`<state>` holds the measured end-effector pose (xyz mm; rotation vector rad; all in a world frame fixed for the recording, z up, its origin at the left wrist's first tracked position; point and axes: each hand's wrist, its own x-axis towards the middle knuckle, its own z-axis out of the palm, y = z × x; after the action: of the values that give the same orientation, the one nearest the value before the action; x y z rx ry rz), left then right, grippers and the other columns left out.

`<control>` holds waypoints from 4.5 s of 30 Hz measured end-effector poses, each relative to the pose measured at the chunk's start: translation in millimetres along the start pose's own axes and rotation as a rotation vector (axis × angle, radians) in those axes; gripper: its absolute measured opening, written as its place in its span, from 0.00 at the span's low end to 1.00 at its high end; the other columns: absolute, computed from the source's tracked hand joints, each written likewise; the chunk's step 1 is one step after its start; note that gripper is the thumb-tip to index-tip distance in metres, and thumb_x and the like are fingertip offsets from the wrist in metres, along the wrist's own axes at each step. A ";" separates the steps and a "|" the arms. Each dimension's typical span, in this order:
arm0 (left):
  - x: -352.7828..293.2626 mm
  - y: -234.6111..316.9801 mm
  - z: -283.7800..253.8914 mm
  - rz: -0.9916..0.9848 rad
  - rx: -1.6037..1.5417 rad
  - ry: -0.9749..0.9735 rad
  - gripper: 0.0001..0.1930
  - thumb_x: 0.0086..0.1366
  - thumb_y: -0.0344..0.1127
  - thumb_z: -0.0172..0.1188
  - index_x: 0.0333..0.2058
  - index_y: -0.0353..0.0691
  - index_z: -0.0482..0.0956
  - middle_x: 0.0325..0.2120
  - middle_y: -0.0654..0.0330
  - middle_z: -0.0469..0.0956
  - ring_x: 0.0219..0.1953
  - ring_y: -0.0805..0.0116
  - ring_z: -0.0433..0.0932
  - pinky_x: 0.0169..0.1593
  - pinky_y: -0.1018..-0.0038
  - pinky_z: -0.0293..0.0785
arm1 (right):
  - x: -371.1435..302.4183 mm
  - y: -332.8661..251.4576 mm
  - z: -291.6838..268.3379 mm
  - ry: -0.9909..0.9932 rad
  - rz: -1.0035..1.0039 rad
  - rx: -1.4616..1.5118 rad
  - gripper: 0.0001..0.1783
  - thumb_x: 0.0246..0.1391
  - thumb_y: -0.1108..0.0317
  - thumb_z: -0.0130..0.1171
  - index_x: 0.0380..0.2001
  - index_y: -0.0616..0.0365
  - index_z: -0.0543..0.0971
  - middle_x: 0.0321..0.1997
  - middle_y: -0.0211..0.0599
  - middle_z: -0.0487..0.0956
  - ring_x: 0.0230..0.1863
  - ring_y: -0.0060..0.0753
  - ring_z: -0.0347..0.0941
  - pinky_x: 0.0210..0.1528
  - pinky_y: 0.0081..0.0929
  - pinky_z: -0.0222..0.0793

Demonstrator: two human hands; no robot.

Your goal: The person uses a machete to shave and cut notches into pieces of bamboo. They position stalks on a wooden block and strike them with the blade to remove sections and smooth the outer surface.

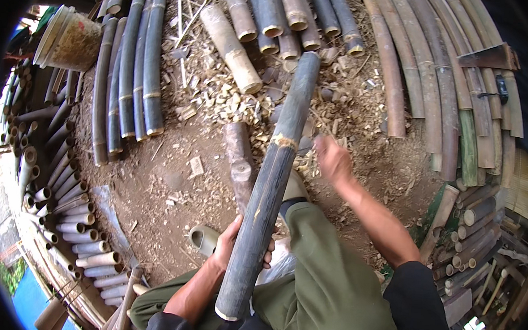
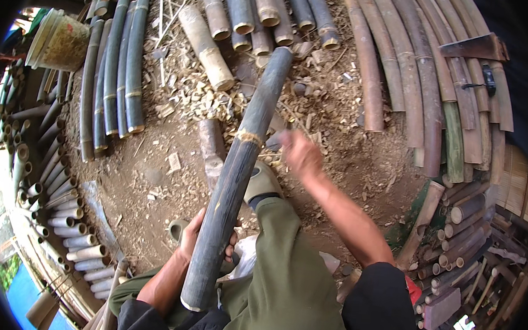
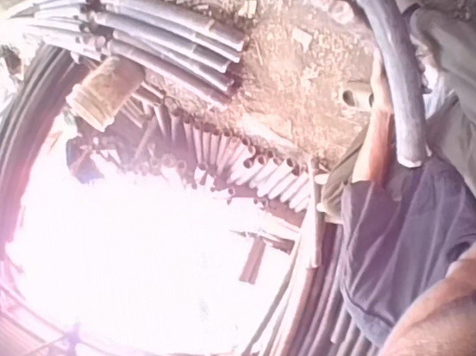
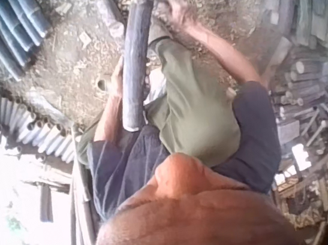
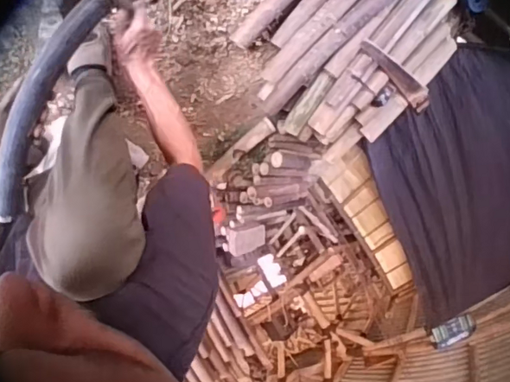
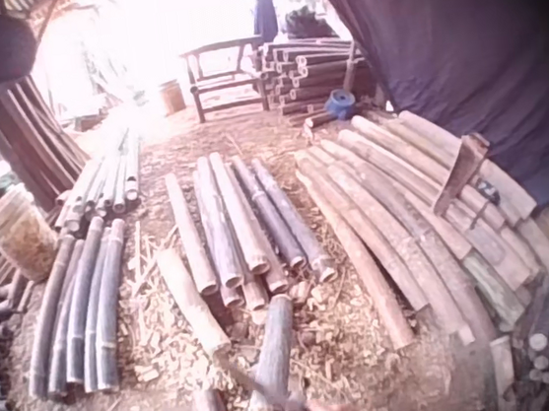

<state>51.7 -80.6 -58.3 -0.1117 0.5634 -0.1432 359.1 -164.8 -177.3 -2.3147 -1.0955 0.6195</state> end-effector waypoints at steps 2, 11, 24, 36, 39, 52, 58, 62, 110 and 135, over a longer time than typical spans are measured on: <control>-4.0 5.4 -1.8 -0.001 0.015 -0.076 0.46 0.70 0.71 0.32 0.64 0.30 0.62 0.42 0.44 0.78 0.35 0.50 0.82 0.43 0.55 0.81 | 13.5 18.1 -12.4 0.066 0.226 0.098 0.31 0.73 0.41 0.32 0.35 0.54 0.75 0.12 0.17 0.63 0.08 0.14 0.49 0.07 0.19 0.47; -27.7 26.1 31.8 0.022 0.695 0.271 0.43 0.50 0.37 0.73 0.62 0.32 0.62 0.45 0.52 0.76 0.41 0.61 0.82 0.47 0.63 0.80 | -78.1 13.6 -14.2 0.221 0.140 0.043 0.39 0.62 0.52 0.57 0.68 0.64 0.58 0.60 0.52 0.67 0.57 0.47 0.68 0.60 0.46 0.67; 106.2 122.9 124.0 1.032 1.742 0.322 0.47 0.65 0.60 0.60 0.70 0.34 0.52 0.66 0.38 0.59 0.68 0.44 0.60 0.68 0.54 0.59 | -14.0 -136.4 -60.3 -0.308 0.113 1.345 0.49 0.50 0.52 0.72 0.65 0.65 0.59 0.54 0.47 0.74 0.55 0.41 0.74 0.56 0.40 0.75; 80.3 122.5 31.1 0.691 1.549 0.395 0.24 0.68 0.44 0.63 0.55 0.33 0.74 0.57 0.52 0.70 0.56 0.58 0.75 0.57 0.63 0.75 | 265.7 -16.5 -85.1 0.340 -0.125 0.016 0.31 0.56 0.56 0.64 0.59 0.60 0.74 0.60 0.51 0.72 0.62 0.53 0.66 0.67 0.45 0.60; 61.2 116.8 17.3 0.604 1.579 0.473 0.21 0.66 0.40 0.64 0.53 0.33 0.76 0.53 0.50 0.75 0.52 0.57 0.78 0.54 0.63 0.77 | 239.5 38.2 -104.6 0.502 0.044 -0.152 0.25 0.52 0.62 0.67 0.53 0.57 0.79 0.58 0.50 0.72 0.63 0.48 0.65 0.67 0.51 0.57; 53.8 116.6 14.3 0.494 1.609 0.463 0.20 0.67 0.38 0.63 0.53 0.31 0.76 0.46 0.48 0.82 0.49 0.58 0.83 0.54 0.65 0.77 | 30.4 201.5 -255.1 0.531 0.558 -0.298 0.41 0.62 0.37 0.52 0.66 0.57 0.63 0.65 0.60 0.69 0.61 0.64 0.69 0.60 0.53 0.68; 75.7 153.2 95.2 0.669 1.431 0.323 0.31 0.67 0.51 0.63 0.58 0.30 0.71 0.51 0.48 0.79 0.52 0.57 0.79 0.55 0.63 0.78 | 47.3 21.9 -131.6 0.235 0.083 0.345 0.41 0.62 0.42 0.52 0.68 0.59 0.61 0.67 0.56 0.65 0.63 0.55 0.66 0.67 0.49 0.60; 106.0 202.2 156.1 0.806 1.408 0.221 0.54 0.56 0.61 0.70 0.68 0.29 0.55 0.57 0.38 0.72 0.62 0.50 0.70 0.58 0.60 0.74 | -10.3 -97.9 -34.7 -0.122 -0.317 0.556 0.43 0.58 0.46 0.59 0.69 0.61 0.61 0.70 0.54 0.60 0.70 0.53 0.56 0.73 0.48 0.51; -78.7 169.8 -151.4 0.310 2.481 1.121 0.34 0.43 0.40 0.75 0.51 0.52 0.72 0.42 0.57 0.72 0.51 0.59 0.72 0.53 0.59 0.65 | -5.7 -153.9 1.6 -0.489 -0.397 -0.107 0.32 0.60 0.65 0.58 0.65 0.63 0.64 0.51 0.58 0.76 0.48 0.59 0.78 0.49 0.46 0.77; -73.5 186.1 -150.3 0.414 2.340 0.994 0.22 0.41 0.37 0.69 0.40 0.46 0.77 0.37 0.60 0.81 0.45 0.59 0.80 0.50 0.61 0.74 | 14.3 -159.3 45.4 -0.422 -0.686 -0.130 0.20 0.62 0.60 0.59 0.46 0.67 0.71 0.26 0.50 0.78 0.23 0.47 0.79 0.26 0.37 0.76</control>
<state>-71.3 104.7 -172.9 2.4521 1.0465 -0.3714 249.6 -54.8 -117.8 -1.7489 -2.0430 0.7800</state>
